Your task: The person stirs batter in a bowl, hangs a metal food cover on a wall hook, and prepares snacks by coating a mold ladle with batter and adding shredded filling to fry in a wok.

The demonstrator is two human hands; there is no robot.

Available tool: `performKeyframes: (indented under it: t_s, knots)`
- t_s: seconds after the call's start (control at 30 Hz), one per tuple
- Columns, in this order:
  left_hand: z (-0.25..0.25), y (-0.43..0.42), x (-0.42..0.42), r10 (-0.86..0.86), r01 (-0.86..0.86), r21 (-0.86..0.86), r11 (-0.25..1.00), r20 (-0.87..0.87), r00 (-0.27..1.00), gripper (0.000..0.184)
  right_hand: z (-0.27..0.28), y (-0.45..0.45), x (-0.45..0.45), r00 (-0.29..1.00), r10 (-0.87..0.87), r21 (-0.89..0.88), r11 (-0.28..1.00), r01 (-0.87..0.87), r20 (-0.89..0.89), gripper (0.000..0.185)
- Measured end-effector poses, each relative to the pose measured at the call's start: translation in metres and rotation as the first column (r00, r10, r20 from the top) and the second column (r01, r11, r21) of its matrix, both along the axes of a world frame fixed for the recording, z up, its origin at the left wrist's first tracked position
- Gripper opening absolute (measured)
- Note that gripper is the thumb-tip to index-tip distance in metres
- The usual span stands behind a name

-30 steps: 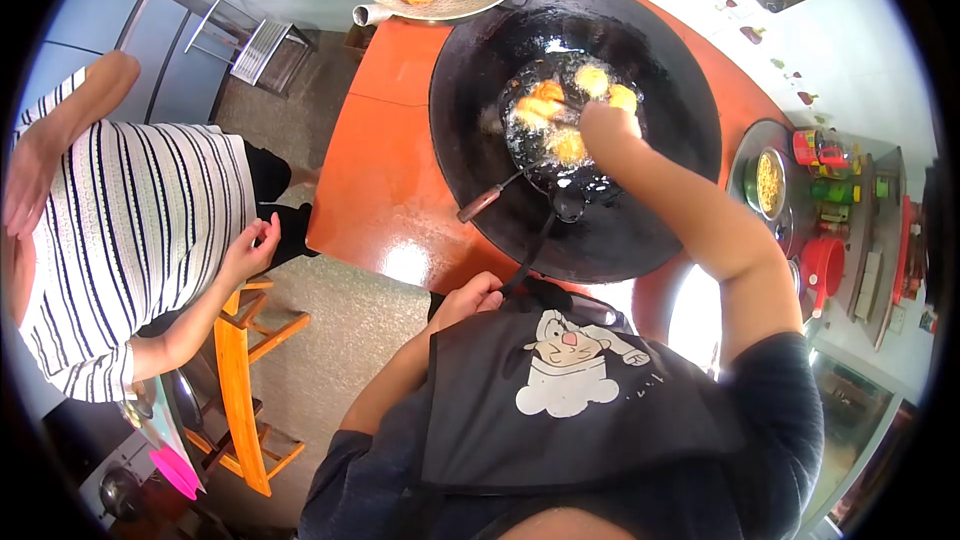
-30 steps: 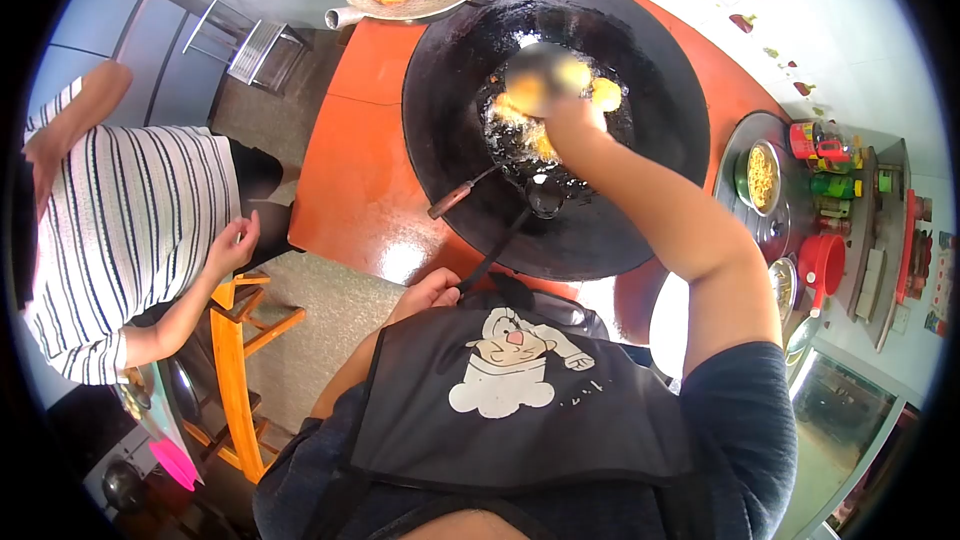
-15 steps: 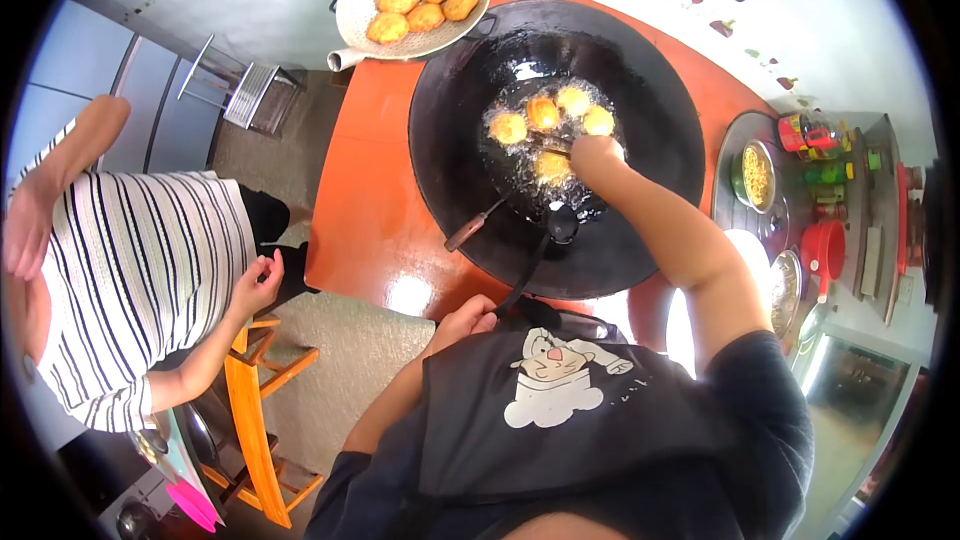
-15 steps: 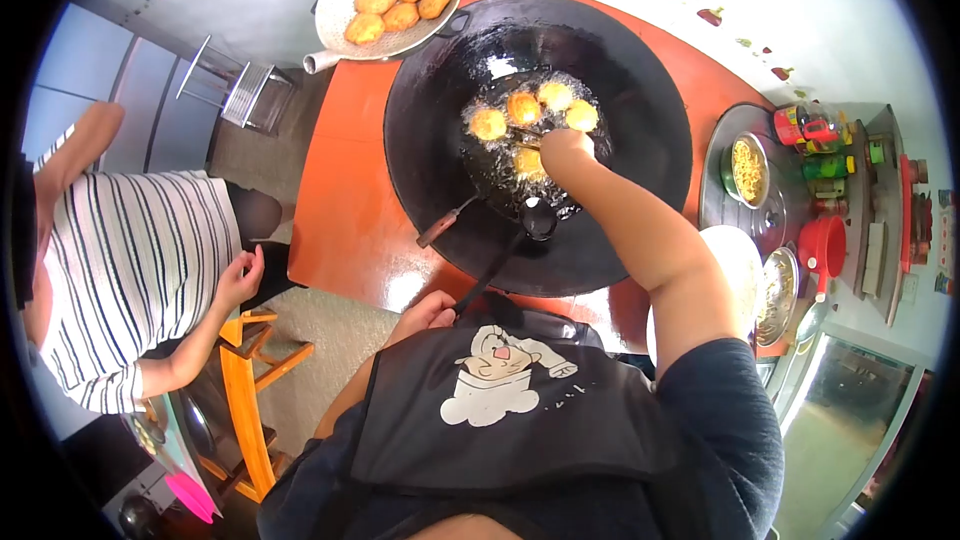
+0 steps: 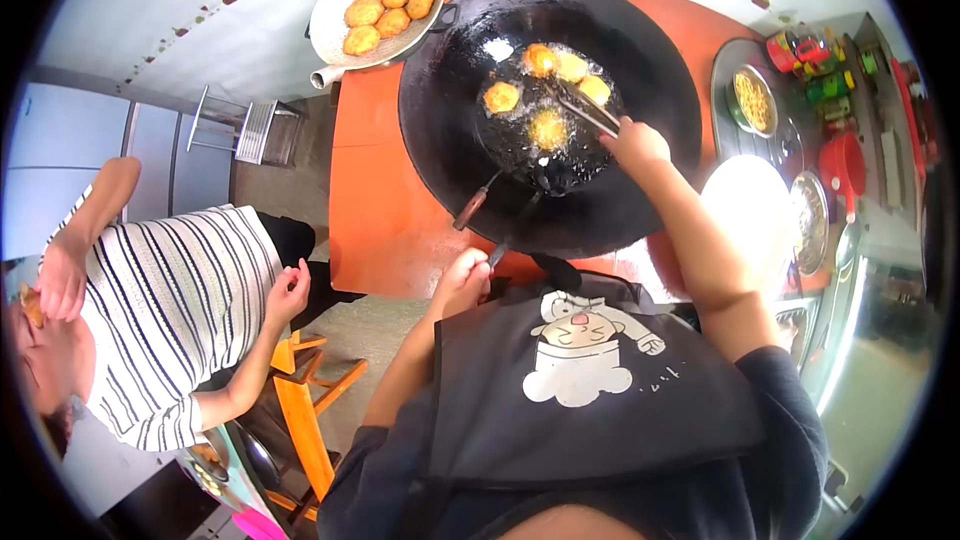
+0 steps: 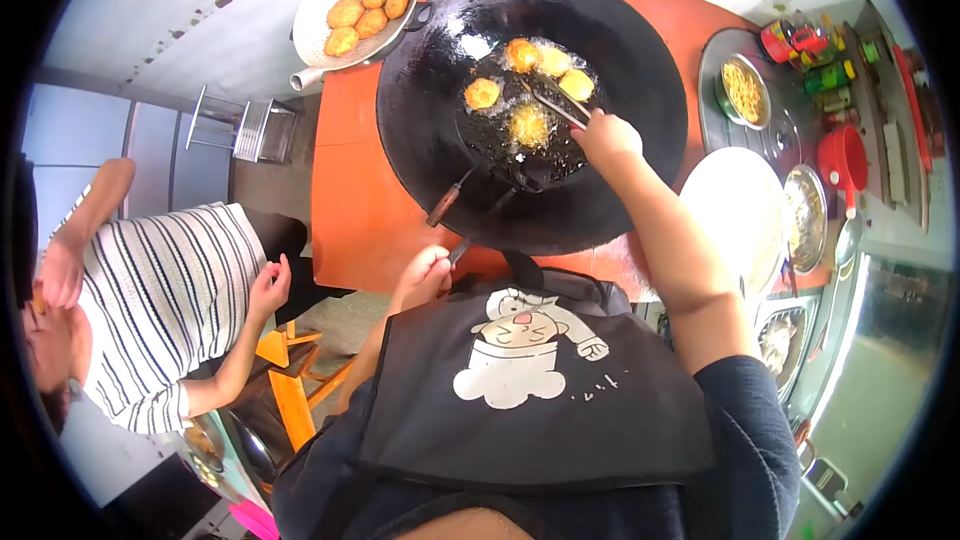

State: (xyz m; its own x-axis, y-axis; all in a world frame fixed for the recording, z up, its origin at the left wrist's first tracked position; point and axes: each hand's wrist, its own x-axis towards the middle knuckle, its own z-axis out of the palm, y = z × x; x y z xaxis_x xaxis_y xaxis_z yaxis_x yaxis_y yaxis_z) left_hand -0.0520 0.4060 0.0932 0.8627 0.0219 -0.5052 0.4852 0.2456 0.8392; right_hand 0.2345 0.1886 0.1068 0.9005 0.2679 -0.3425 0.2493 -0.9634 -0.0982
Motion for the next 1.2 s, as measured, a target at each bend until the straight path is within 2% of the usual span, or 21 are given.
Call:
performKeyframes:
  t_s: [0.1, 0.17, 0.27, 0.37, 0.4, 0.43, 0.5, 0.53, 0.6, 0.67, 0.73, 0.77, 0.8, 0.83, 0.9, 0.93, 0.97, 1.03, 1.07, 1.13, 1.2]
  knots:
    - [0.010, 0.000, 0.004, 0.006, -0.008, -0.024, 1.000, -0.087, 0.996, 0.009, -0.005, -0.032, -0.049, 0.996, -0.091, 0.090, 0.992, 0.090, 0.006, 0.050]
    - [0.008, -0.001, 0.005, -0.022, 0.016, -0.060, 0.998, -0.099, 0.995, 0.009, -0.020, -0.052, -0.091, 0.983, -0.141, 0.162, 0.979, 0.121, 0.118, 0.057]
    - [-0.015, -0.004, -0.002, -0.069, 0.066, -0.093, 0.994, -0.027, 0.997, 0.009, -0.034, -0.073, -0.140, 0.973, -0.227, 0.308, 0.930, 0.201, 0.050, 0.066]
    - [-0.030, -0.012, -0.008, -0.088, 0.095, -0.113, 0.989, 0.066, 0.994, 0.009, -0.033, -0.077, -0.171, 0.951, -0.297, 0.432, 0.849, 0.304, -0.086, 0.063]
    - [-0.042, -0.015, -0.011, -0.084, 0.094, -0.117, 0.989, 0.089, 0.992, 0.008, -0.052, -0.083, -0.176, 0.956, -0.284, 0.486, 0.827, 0.281, -0.070, 0.063]
    - [-0.046, -0.016, -0.012, -0.097, 0.108, -0.152, 0.982, 0.074, 0.992, 0.007, -0.038, -0.073, -0.178, 0.887, -0.353, 0.522, 0.718, 0.461, -0.298, 0.064]
    - [-0.055, -0.017, -0.015, -0.137, 0.164, -0.167, 0.972, 0.161, 0.977, 0.007, -0.010, -0.049, -0.186, 0.605, -0.365, 0.437, 0.447, 0.781, -0.708, 0.065]
    - [-0.057, -0.018, -0.016, -0.138, 0.169, -0.216, 0.962, 0.152, 0.979, 0.007, -0.006, -0.036, -0.187, 0.580, -0.343, 0.432, 0.419, 0.799, -0.739, 0.066]
    - [-0.063, -0.021, -0.019, -0.138, 0.174, -0.221, 0.960, 0.167, 0.976, 0.007, -0.005, -0.008, -0.188, 0.666, -0.222, 0.502, 0.502, 0.704, -0.712, 0.063]
    - [-0.080, -0.022, -0.023, -0.140, 0.186, -0.255, 0.949, 0.186, 0.972, 0.010, -0.004, 0.030, -0.191, 0.736, -0.196, 0.528, 0.581, 0.620, -0.649, 0.058]
    - [-0.079, -0.028, -0.025, -0.124, 0.165, -0.130, 0.978, 0.275, 0.953, 0.010, -0.007, 0.075, -0.198, 0.755, -0.244, 0.473, 0.653, 0.592, -0.608, 0.085]
    - [-0.078, -0.029, -0.026, -0.125, 0.154, -0.070, 0.985, 0.319, 0.939, 0.011, -0.037, 0.098, -0.203, 0.820, -0.243, 0.486, 0.705, 0.517, -0.519, 0.094]
    - [-0.101, -0.025, -0.030, -0.171, 0.196, -0.005, 0.981, 0.470, 0.866, 0.014, -0.019, 0.124, -0.209, 0.805, -0.265, 0.410, 0.751, 0.517, -0.530, 0.094]
    - [-0.097, -0.021, -0.033, -0.169, 0.201, -0.046, 0.979, 0.377, 0.911, 0.015, -0.026, 0.149, -0.214, 0.792, -0.328, 0.379, 0.742, 0.554, -0.515, 0.091]
    - [-0.083, -0.006, -0.039, -0.171, 0.194, -0.118, 0.974, 0.180, 0.969, 0.016, -0.049, 0.186, -0.218, 0.795, -0.309, 0.432, 0.708, 0.559, -0.522, 0.088]
    - [-0.096, 0.003, -0.043, -0.240, 0.250, -0.201, 0.947, 0.072, 0.968, 0.013, -0.053, 0.203, -0.222, 0.790, -0.344, 0.428, 0.695, 0.578, -0.507, 0.085]
    - [-0.110, 0.007, -0.047, -0.206, 0.214, -0.247, 0.945, 0.061, 0.977, 0.013, -0.058, 0.218, -0.225, 0.782, -0.379, 0.421, 0.683, 0.597, -0.495, 0.082]
    - [-0.088, 0.006, -0.056, -0.128, 0.128, -0.343, 0.930, 0.022, 0.991, 0.013, -0.064, 0.241, -0.230, 0.692, -0.471, 0.405, 0.574, 0.712, -0.547, 0.082]
    - [-0.105, 0.014, -0.062, -0.165, 0.152, -0.381, 0.912, -0.003, 0.986, 0.006, -0.068, 0.251, -0.233, 0.642, -0.509, 0.392, 0.517, 0.761, -0.574, 0.083]
    - [-0.086, 0.023, -0.070, -0.214, 0.219, -0.391, 0.894, 0.056, 0.975, 0.015, -0.078, 0.268, -0.237, 0.525, -0.635, 0.353, 0.389, 0.851, -0.566, 0.080]
    - [-0.070, 0.027, -0.075, -0.186, 0.264, -0.378, 0.887, 0.230, 0.955, 0.027, -0.084, 0.286, -0.239, 0.408, -0.731, 0.311, 0.275, 0.910, -0.547, 0.075]
